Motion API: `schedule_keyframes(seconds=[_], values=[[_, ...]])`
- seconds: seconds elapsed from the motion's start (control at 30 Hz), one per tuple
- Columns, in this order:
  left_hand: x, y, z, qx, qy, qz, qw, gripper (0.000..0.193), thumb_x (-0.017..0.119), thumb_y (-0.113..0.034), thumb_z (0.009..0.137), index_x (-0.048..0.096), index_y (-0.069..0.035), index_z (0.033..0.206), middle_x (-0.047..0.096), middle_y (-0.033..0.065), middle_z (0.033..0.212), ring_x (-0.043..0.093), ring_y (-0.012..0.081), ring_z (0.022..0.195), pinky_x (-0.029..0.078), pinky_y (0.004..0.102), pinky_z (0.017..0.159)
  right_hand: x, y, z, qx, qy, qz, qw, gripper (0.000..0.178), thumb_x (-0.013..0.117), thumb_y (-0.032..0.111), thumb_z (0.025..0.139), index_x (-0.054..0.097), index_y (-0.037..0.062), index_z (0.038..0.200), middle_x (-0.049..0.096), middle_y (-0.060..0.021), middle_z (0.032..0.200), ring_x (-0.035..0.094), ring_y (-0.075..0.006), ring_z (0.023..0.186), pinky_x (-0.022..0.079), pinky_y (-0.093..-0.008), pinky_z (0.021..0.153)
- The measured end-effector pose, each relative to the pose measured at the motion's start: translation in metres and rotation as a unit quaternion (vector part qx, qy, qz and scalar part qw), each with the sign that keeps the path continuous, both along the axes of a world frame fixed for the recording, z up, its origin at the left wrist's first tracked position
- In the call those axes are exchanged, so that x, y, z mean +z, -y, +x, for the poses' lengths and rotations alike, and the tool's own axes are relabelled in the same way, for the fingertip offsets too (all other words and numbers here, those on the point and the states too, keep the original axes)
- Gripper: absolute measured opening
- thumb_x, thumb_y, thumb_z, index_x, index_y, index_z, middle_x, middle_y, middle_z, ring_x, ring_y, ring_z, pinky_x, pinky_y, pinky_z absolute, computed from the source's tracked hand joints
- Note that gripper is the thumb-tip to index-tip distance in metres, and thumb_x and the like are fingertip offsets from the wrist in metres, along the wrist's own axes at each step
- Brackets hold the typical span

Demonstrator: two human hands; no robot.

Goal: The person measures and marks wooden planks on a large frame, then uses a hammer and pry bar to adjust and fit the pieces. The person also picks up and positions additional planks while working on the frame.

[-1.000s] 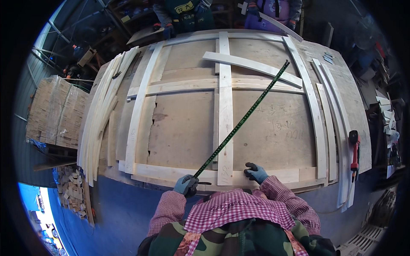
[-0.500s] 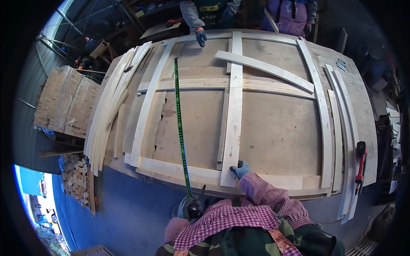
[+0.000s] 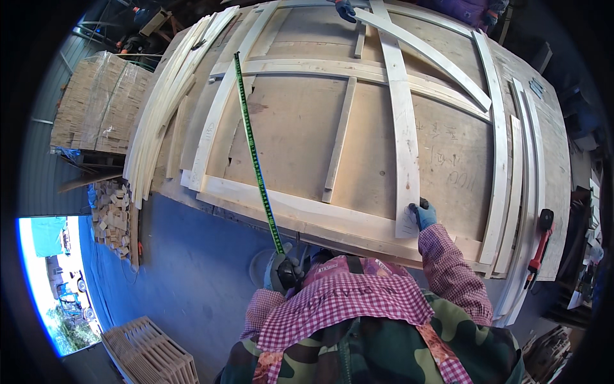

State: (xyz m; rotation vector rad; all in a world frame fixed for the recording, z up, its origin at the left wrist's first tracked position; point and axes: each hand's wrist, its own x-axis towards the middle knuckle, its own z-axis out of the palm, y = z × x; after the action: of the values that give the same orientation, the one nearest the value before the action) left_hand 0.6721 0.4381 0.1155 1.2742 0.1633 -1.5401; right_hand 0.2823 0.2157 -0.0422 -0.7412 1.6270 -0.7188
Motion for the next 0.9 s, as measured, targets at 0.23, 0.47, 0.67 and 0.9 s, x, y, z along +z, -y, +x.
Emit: schedule_keyframes(seconds=[0.23,0.47,0.67,0.9], values=[[0.001,0.005,-0.02,0.0,-0.002,0.043,0.999,0.046,0.063,-0.037,0.089,0.049,-0.009,0.123,0.061,0.0087,0.079,0.059,0.024,0.066,0.052,0.0411,0.063,0.031,-0.002,-0.014,-0.013,-0.106,-0.002,0.994,0.052,0.069,0.008,0.078,0.053,0.0032,0.126,0.068,-0.0097,0.093,0.062,-0.0164,0.075,0.051,-0.0278,0.071],[0.002,0.008,-0.008,0.059,-0.061,0.054,0.995,0.033,0.061,-0.027,0.086,0.057,-0.004,0.109,0.059,0.0096,0.078,0.056,0.0232,0.06,0.05,0.0382,0.06,0.058,-0.016,0.013,0.024,-0.383,-0.151,0.911,0.068,0.072,0.011,0.077,0.043,0.0126,0.139,0.055,-0.0161,0.122,0.053,-0.0303,0.113,0.039,-0.0401,0.098],[0.021,0.063,0.035,-0.009,0.003,0.136,0.991,0.044,0.064,-0.037,0.084,0.058,-0.008,0.117,0.059,0.0102,0.08,0.058,0.0207,0.063,0.05,0.0342,0.058,0.069,-0.035,0.07,0.09,-0.362,-0.281,0.884,0.059,0.069,0.01,0.077,0.049,0.0085,0.133,0.057,-0.0118,0.122,0.05,-0.0291,0.113,0.036,-0.0405,0.099],[0.0,0.098,0.149,0.027,-0.013,-0.006,1.0,0.069,0.064,-0.052,0.084,0.047,-0.002,0.128,0.059,0.01,0.082,0.059,0.0204,0.068,0.053,0.0366,0.066,0.097,-0.035,0.211,0.112,-0.214,-0.236,0.941,0.05,0.068,0.009,0.081,0.053,0.0087,0.129,0.059,-0.009,0.114,0.053,-0.023,0.107,0.044,-0.0342,0.09]])
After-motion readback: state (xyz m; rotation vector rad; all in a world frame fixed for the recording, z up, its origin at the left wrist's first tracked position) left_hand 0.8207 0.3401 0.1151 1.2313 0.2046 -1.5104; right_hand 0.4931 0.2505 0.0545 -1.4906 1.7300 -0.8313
